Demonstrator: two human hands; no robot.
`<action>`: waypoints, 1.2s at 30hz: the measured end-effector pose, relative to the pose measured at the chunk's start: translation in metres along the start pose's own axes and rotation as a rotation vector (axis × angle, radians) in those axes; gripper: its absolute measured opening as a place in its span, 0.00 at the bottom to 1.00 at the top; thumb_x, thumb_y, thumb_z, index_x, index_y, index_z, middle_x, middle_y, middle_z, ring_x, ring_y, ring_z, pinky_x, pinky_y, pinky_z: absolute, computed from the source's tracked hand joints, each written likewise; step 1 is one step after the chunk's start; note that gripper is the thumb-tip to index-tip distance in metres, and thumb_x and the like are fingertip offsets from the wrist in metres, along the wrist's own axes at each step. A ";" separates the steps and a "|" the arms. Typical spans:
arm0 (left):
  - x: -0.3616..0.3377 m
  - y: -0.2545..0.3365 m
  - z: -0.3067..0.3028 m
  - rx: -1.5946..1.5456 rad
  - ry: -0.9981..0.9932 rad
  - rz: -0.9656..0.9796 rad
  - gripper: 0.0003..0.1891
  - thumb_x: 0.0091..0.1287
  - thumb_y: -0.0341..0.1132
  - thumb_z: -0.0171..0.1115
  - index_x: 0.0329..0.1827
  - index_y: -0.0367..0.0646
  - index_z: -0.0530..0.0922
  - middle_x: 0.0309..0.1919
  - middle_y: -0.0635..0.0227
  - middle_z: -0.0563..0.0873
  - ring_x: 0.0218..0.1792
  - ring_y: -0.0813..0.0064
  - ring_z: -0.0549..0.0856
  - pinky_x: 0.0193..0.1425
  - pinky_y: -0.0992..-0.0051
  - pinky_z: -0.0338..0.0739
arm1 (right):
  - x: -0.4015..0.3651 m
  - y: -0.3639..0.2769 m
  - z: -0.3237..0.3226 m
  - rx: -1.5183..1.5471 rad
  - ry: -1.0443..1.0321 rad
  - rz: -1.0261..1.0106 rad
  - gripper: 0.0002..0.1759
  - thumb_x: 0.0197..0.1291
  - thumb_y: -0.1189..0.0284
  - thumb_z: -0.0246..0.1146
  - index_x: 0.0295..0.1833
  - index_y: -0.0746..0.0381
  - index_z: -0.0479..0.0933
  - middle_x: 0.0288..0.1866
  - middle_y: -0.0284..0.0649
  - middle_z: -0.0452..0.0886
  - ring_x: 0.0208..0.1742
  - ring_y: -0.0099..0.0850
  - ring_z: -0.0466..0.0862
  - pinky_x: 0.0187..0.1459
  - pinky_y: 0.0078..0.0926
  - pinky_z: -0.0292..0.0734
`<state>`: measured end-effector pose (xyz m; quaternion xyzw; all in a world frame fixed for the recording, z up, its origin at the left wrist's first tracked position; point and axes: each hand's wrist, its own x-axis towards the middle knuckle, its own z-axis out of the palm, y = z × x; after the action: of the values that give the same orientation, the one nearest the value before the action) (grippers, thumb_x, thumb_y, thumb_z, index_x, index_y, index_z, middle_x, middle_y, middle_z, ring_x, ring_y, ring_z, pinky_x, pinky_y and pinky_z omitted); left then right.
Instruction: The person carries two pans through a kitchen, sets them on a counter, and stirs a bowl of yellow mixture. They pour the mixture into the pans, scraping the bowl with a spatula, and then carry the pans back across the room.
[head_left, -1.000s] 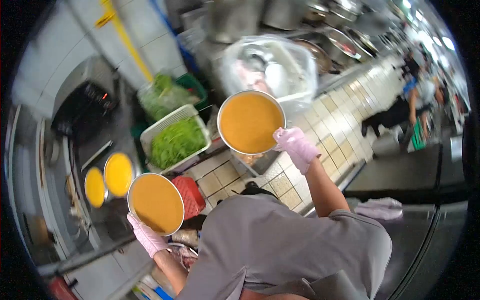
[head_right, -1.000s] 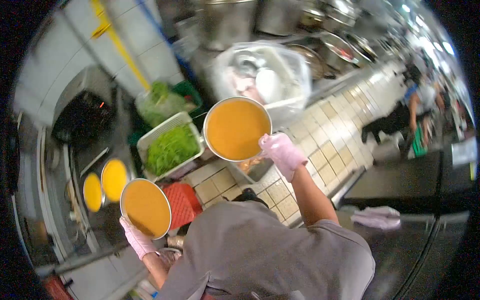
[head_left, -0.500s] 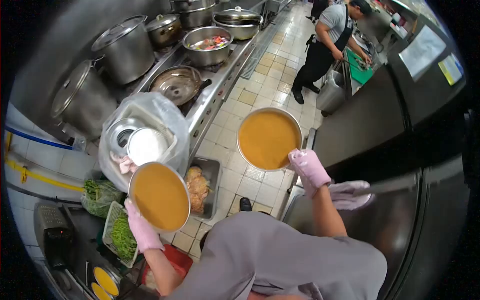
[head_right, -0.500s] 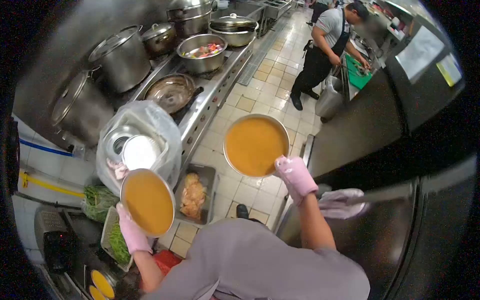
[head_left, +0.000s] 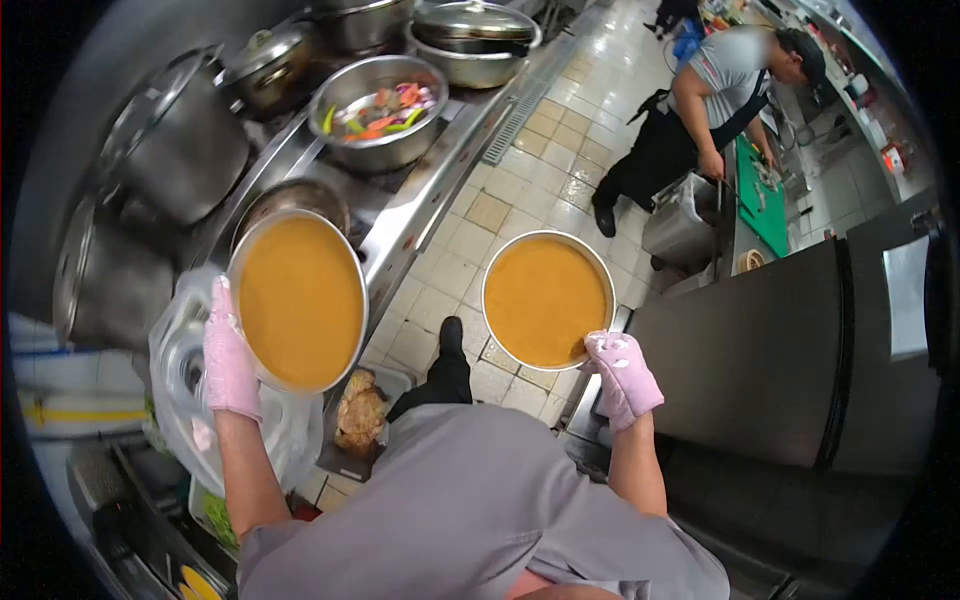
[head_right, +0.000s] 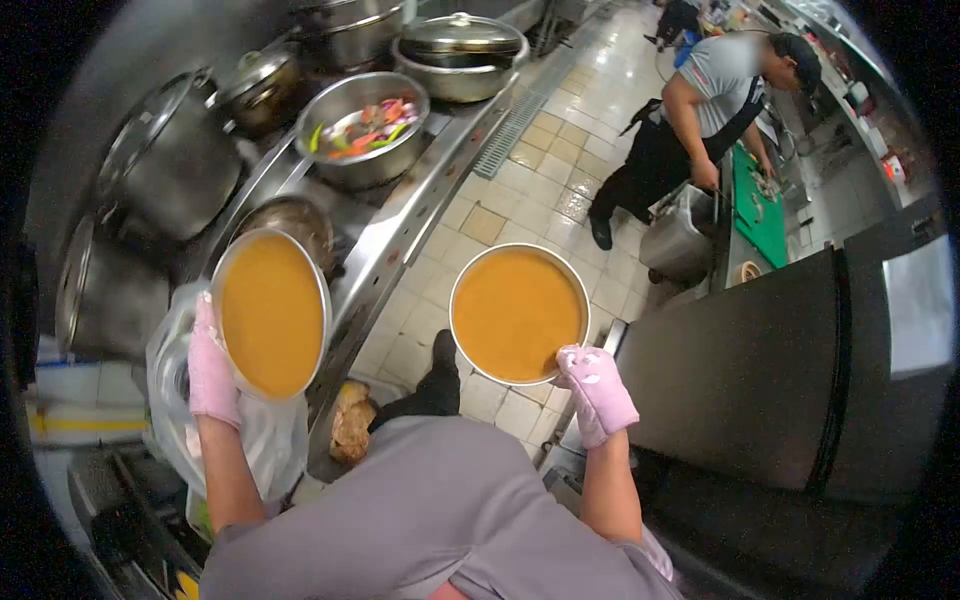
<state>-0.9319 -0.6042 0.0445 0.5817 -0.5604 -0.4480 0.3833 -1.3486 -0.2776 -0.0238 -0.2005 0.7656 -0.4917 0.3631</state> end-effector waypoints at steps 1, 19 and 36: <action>0.033 0.011 0.020 0.021 0.007 0.041 0.34 0.90 0.52 0.46 0.86 0.33 0.65 0.77 0.61 0.79 0.73 0.69 0.81 0.76 0.69 0.75 | 0.035 0.007 -0.013 -0.221 -0.078 -0.061 0.15 0.80 0.68 0.58 0.41 0.65 0.83 0.35 0.42 0.84 0.37 0.33 0.89 0.44 0.32 0.89; 0.445 0.322 0.571 0.766 -0.294 1.132 0.32 0.84 0.32 0.54 0.87 0.33 0.59 0.83 0.41 0.69 0.82 0.44 0.71 0.88 0.61 0.63 | 0.595 -0.173 -0.162 0.127 0.193 -0.085 0.13 0.79 0.70 0.61 0.39 0.64 0.80 0.34 0.34 0.81 0.34 0.24 0.82 0.38 0.30 0.78; 0.758 0.479 1.032 -0.273 -0.623 -0.132 0.35 0.87 0.58 0.53 0.80 0.35 0.76 0.69 0.61 0.86 0.68 0.71 0.84 0.74 0.70 0.76 | 1.357 -0.339 -0.361 0.265 0.159 -0.260 0.14 0.80 0.64 0.60 0.46 0.63 0.82 0.42 0.36 0.83 0.38 0.30 0.82 0.47 0.38 0.83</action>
<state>-2.0828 -1.3378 0.1152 0.3953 -0.5467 -0.6987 0.2382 -2.5274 -1.1074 -0.1146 -0.2085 0.6882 -0.6452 0.2582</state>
